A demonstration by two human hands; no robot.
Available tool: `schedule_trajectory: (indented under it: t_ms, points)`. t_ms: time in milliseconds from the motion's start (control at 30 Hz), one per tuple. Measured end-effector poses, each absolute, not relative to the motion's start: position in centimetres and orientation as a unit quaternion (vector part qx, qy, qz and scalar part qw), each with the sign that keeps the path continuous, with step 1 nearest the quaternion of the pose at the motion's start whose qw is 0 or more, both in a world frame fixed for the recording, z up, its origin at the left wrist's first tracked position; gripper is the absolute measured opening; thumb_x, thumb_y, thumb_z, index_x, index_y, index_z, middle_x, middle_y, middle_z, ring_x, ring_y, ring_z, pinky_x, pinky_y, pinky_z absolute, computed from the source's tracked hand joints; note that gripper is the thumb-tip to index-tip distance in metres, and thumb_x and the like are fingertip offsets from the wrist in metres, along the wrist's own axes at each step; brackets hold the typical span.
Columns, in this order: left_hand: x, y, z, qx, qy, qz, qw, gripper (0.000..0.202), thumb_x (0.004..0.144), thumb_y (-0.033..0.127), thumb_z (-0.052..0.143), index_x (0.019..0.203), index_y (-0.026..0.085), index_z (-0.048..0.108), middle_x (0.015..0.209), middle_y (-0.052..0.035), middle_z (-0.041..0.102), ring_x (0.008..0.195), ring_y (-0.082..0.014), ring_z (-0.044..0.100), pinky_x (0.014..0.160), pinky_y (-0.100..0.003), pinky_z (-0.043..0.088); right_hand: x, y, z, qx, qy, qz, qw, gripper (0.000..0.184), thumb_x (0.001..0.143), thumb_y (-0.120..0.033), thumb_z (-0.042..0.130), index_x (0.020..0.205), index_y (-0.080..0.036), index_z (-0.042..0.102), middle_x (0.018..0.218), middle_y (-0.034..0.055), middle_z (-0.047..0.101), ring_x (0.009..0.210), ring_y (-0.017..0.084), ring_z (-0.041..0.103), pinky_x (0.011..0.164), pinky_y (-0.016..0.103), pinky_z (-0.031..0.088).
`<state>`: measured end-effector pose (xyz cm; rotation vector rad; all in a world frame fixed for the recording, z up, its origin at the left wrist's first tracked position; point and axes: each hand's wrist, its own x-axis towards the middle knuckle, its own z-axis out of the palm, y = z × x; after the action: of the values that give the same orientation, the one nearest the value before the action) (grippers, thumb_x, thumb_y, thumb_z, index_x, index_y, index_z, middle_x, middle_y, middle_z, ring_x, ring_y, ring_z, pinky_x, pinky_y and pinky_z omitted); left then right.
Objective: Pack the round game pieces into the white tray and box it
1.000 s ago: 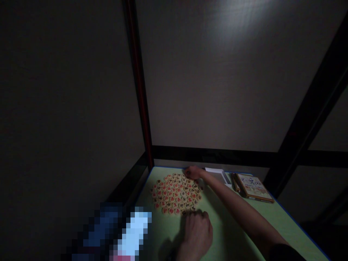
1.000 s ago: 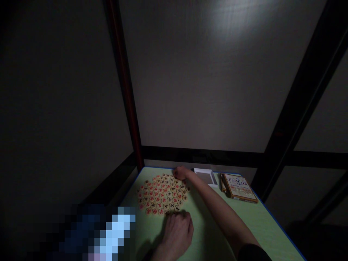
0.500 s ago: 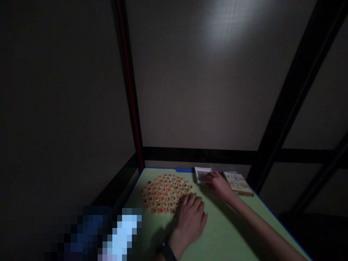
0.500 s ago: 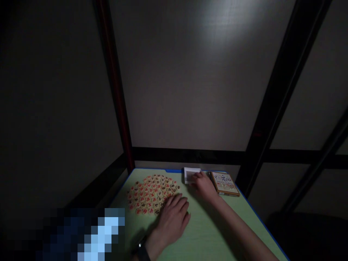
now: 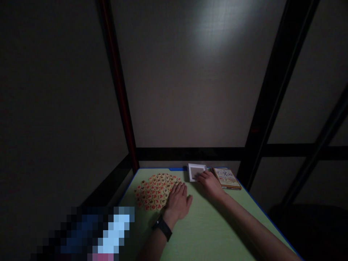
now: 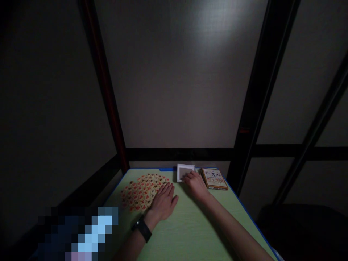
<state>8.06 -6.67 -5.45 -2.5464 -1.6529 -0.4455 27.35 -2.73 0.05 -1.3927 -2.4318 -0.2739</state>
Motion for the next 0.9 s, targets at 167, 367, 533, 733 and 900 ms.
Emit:
schedule_trajectory:
  t_ms: [167,367,533,733,900]
  points:
    - [7.9,-7.0,-4.9,-0.832,-0.536,-0.141,0.038,0.052,0.102,0.034,0.028,0.142,0.011,0.052,0.151,-0.0117,0.048,0.145,-0.0251,0.037,0.122,-0.044,0.027,29.8,-8.4,-1.5,-0.434,-0.871,-0.083,0.216,0.022,0.092,-0.013,0.052,0.095,-0.020,0.073,0.093,0.0102,0.071,0.090,0.024,0.061,0.079,0.032,0.047]
    - [5.3,-9.1,-4.2,-0.846,-0.503,-0.168,0.049,0.045,0.102,0.027,0.031,0.138,0.020,0.057,0.146,-0.0055,0.055,0.145,-0.0238,0.036,0.122,-0.048,0.027,30.6,-13.6,-4.6,-0.426,-0.880,-0.043,0.205,0.026,0.092,-0.014,0.050,0.093,-0.023,0.074,0.085,0.0094,0.069,0.084,0.024,0.063,0.074,0.033,0.050]
    - [2.0,-11.7,-3.5,-0.820,-0.548,-0.158,0.045,0.048,0.095,0.041,0.052,0.138,0.021,0.056,0.146,-0.0087,0.054,0.141,-0.0298,0.039,0.117,-0.047,0.032,28.7,-14.4,-4.1,-0.367,-0.889,0.084,0.260,0.029,0.097,-0.025,0.048,0.099,-0.026,0.076,0.089,0.0082,0.071,0.089,0.022,0.065,0.079,0.033,0.052]
    - [0.9,-13.5,-2.9,-0.768,-0.620,-0.157,0.047,0.037,0.087,0.040,0.066,0.119,0.022,0.064,0.122,-0.0092,0.063,0.118,-0.0282,0.054,0.103,-0.041,0.042,29.5,-13.2,-3.3,-0.405,-0.823,0.162,0.364,0.038,0.090,-0.051,0.061,0.114,-0.024,0.074,0.119,0.0138,0.068,0.114,0.028,0.061,0.100,0.043,0.047]
    - [1.2,-13.2,-2.9,-0.744,-0.654,-0.135,0.026,0.030,0.092,0.034,0.061,0.118,0.021,0.063,0.117,-0.0083,0.063,0.111,-0.0235,0.059,0.095,-0.034,0.046,30.5,-12.2,-4.6,-0.434,-0.822,0.182,0.322,0.063,0.086,-0.057,0.062,0.138,-0.022,0.058,0.150,0.0176,0.046,0.137,0.032,0.044,0.112,0.052,0.036]
